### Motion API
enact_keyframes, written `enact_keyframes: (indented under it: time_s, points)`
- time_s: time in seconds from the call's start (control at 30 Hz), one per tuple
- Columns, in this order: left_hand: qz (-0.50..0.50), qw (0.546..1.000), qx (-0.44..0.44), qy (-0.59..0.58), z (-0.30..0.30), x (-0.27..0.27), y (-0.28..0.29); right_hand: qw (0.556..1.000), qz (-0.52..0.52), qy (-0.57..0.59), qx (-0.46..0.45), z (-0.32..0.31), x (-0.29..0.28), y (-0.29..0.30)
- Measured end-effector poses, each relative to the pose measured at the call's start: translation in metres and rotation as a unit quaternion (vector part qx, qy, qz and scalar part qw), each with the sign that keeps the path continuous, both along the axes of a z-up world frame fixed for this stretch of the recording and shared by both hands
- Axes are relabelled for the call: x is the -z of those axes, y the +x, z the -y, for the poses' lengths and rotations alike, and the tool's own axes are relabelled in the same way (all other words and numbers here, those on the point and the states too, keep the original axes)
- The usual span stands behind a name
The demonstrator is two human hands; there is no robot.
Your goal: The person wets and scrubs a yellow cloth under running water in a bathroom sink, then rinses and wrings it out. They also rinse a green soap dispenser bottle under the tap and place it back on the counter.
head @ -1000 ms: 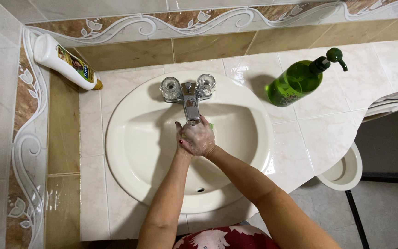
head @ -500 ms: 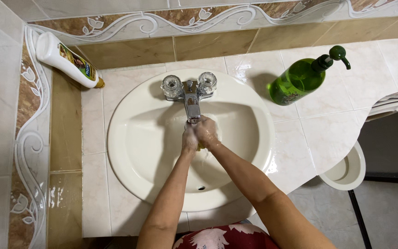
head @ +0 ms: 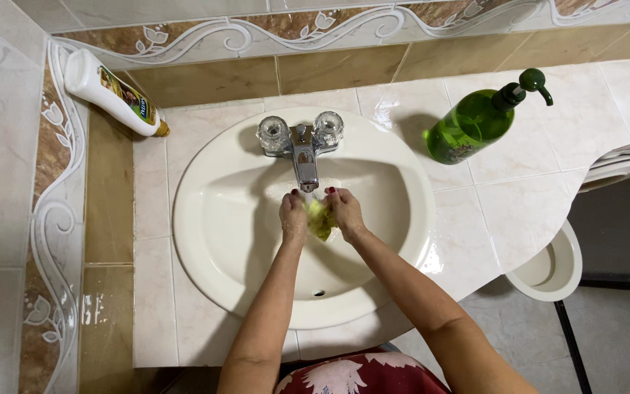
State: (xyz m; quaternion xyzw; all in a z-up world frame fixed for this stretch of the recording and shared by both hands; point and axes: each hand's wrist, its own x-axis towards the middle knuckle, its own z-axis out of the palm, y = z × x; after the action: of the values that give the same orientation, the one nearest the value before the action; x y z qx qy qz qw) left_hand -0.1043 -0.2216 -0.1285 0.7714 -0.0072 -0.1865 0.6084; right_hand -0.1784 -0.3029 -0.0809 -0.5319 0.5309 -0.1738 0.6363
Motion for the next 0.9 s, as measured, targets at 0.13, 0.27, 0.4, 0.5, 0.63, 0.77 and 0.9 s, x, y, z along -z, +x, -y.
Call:
enact_keyframes:
  time_s: [0.13, 0.27, 0.4, 0.5, 0.63, 0.77, 0.9]
  points:
    - [0.013, 0.998, -0.025, -0.05, 0.003, 0.004, -0.002, 0.965, 0.0, -0.216, -0.149, 0.006, -0.028, -0.019]
    - [-0.014, 0.992, 0.11, 0.061, -0.011, -0.035, 0.007, 0.969, -0.043, -0.16, -0.182, -0.001, -0.053, -0.019]
    - [0.01, 0.996, 0.088, 0.001, -0.011, -0.013, 0.021, 0.966, 0.019, -0.142, -0.214, -0.002, -0.057, -0.02]
    - [0.034, 0.997, 0.074, 0.004, -0.018, -0.032, 0.025, 0.924, 0.166, -0.08, -0.336, 0.0, -0.029, -0.02]
    - [0.011, 0.99, 0.089, -0.105, -0.034, -0.08, 0.021, 0.905, 0.116, -0.132, -0.388, 0.006, -0.038, -0.023]
    - [0.09, 0.975, 0.176, -0.101, -0.053, -0.104, 0.022, 0.871, 0.059, -0.243, -0.423, 0.003, -0.042, -0.029]
    - [0.163, 0.957, 0.198, -0.135, -0.064, -0.126, 0.023, 0.871, 0.052, -0.288, -0.394, 0.0, -0.066, -0.033]
